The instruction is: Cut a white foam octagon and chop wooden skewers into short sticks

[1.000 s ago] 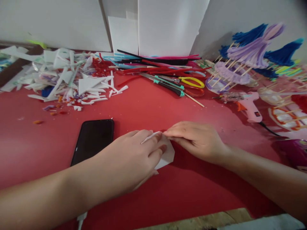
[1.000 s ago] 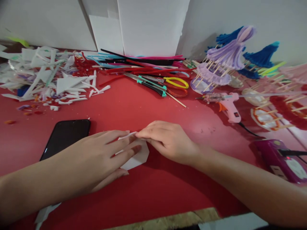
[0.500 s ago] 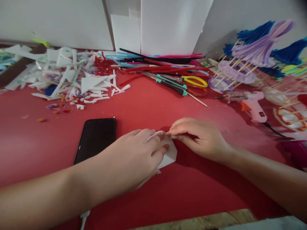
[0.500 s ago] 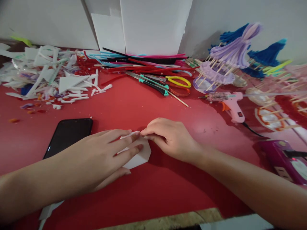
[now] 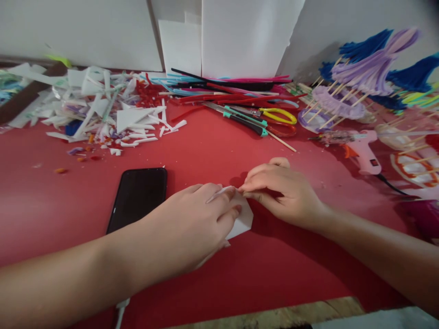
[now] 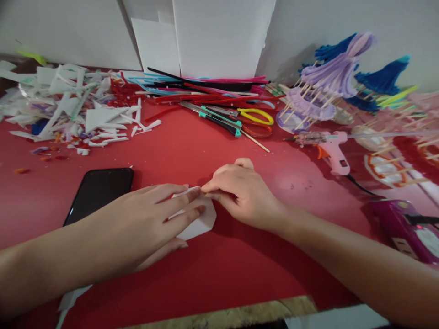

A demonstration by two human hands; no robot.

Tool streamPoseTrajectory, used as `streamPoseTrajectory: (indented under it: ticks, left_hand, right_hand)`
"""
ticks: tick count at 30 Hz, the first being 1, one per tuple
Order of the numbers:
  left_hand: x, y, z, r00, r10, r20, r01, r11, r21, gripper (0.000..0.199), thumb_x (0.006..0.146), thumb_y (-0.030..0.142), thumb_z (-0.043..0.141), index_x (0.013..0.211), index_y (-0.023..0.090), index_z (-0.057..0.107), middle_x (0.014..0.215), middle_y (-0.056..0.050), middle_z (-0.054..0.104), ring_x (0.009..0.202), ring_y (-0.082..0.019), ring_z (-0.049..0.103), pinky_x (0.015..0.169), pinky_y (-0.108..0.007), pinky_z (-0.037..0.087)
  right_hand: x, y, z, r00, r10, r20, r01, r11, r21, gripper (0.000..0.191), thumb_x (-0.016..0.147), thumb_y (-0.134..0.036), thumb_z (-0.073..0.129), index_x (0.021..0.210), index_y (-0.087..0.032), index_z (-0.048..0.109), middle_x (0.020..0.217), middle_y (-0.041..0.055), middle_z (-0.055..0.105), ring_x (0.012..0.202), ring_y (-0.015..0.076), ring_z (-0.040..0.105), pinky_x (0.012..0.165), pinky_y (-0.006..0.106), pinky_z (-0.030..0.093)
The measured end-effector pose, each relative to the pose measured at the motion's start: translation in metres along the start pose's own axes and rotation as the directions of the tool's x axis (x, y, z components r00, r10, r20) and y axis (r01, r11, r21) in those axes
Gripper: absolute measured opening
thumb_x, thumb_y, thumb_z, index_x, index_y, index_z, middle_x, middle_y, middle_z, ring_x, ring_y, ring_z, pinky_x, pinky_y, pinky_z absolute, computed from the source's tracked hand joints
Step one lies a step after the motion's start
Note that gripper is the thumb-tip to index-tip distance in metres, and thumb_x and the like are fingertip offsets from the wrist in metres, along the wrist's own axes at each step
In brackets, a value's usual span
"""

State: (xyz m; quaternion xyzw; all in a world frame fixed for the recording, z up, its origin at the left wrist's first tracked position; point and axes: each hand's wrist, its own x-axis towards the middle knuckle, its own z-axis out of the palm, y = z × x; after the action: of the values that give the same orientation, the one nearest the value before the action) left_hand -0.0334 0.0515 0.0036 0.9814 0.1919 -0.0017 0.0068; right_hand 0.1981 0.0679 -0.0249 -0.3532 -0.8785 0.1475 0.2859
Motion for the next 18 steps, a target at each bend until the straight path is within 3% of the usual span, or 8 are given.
streamPoseTrajectory:
  ticks: [18]
  left_hand:
    - [-0.0013, 0.0007, 0.0018, 1.000, -0.005, -0.027, 0.005, 1.000, -0.004, 0.043, 0.089, 0.019, 0.051, 0.131, 0.010, 0.050, 0.130, -0.012, 0.061, 0.114, -0.029, 0.058, 0.094, -0.044, 0.048]
  right_hand:
    - [0.0012, -0.0017, 0.0013, 0.999, -0.041, -0.023, 0.039, 0.996, -0.074, 0.008, 0.090, -0.020, 0.059, 0.085, -0.021, 0.066, 0.079, -0.0002, 0.071, 0.079, 0.0160, 0.064, 0.079, 0.034, 0.037]
